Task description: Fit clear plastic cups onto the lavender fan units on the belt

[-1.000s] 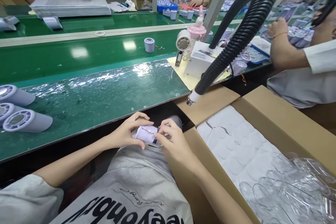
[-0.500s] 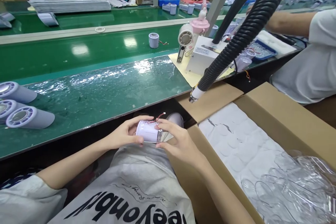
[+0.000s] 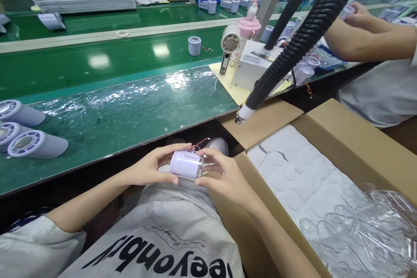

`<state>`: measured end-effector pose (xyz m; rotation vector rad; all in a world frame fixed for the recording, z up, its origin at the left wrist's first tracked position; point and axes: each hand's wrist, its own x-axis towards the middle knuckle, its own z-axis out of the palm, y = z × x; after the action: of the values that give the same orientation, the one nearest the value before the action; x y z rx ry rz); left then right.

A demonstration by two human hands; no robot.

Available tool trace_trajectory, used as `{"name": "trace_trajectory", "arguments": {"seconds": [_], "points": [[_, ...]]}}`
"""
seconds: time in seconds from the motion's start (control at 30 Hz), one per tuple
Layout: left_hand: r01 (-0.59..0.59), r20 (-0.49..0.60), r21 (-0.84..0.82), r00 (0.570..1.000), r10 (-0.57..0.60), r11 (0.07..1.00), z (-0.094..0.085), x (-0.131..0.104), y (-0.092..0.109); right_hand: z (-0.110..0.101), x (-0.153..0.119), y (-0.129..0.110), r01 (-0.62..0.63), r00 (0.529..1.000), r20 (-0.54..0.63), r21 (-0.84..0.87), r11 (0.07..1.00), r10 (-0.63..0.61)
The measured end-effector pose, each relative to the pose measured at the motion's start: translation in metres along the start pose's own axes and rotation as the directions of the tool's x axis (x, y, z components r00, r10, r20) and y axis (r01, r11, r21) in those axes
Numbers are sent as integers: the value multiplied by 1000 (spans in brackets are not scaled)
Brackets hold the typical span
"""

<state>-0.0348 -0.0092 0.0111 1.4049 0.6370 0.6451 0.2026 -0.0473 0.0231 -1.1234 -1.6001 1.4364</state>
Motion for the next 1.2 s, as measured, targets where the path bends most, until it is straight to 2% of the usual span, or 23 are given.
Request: {"name": "trace_trajectory", "arguments": {"seconds": [0.13, 0.23, 0.33, 0.43, 0.53, 0.6, 0.7, 0.87, 0.97, 1.07, 1.13, 1.2], "points": [[134, -32, -231, 989, -145, 964, 0, 17, -11, 0, 3, 21, 13, 997, -80, 132, 991, -3], [168, -81, -297, 976, -200, 940, 3, 53, -22, -5, 9, 52, 96, 969, -244, 295, 951, -22], [191, -51, -250, 976, -210, 949, 8, 99, -27, -19, 15, 80, 186, 909, -416, 322, 928, -38], [192, 30, -182, 981, -190, 964, 11, 142, -27, -35, 19, 97, 221, 858, -512, 280, 934, -49], [193, 97, -111, 978, -183, 975, 11, 169, -23, -46, 22, 103, 253, 822, -566, 253, 934, -69], [189, 117, -68, 977, -180, 980, 9, 175, -21, -49, 24, 103, 273, 812, -577, 246, 930, -86], [182, 117, -19, 977, -179, 983, 6, 168, -17, -50, 25, 100, 297, 826, -550, 245, 923, -119], [150, 129, -3, 980, -149, 989, 4, 128, -6, -44, 11, 85, 294, 878, -452, 249, 923, -157], [-5, 159, 51, 987, -4, 999, 7, 101, 3, -40, -3, 68, 270, 908, -380, 215, 939, -174], [-188, 123, 207, 979, 165, 960, 11, 79, 10, -35, -14, 50, 259, 922, -331, 143, 955, -200], [-299, 120, 318, 954, 274, 900, 12, 70, 13, -32, -20, 40, 265, 920, -323, 99, 959, -221], [-421, 174, 435, 907, 384, 796, 12, 64, 16, -30, -24, 34, 278, 917, -310, 50, 959, -250]]}}
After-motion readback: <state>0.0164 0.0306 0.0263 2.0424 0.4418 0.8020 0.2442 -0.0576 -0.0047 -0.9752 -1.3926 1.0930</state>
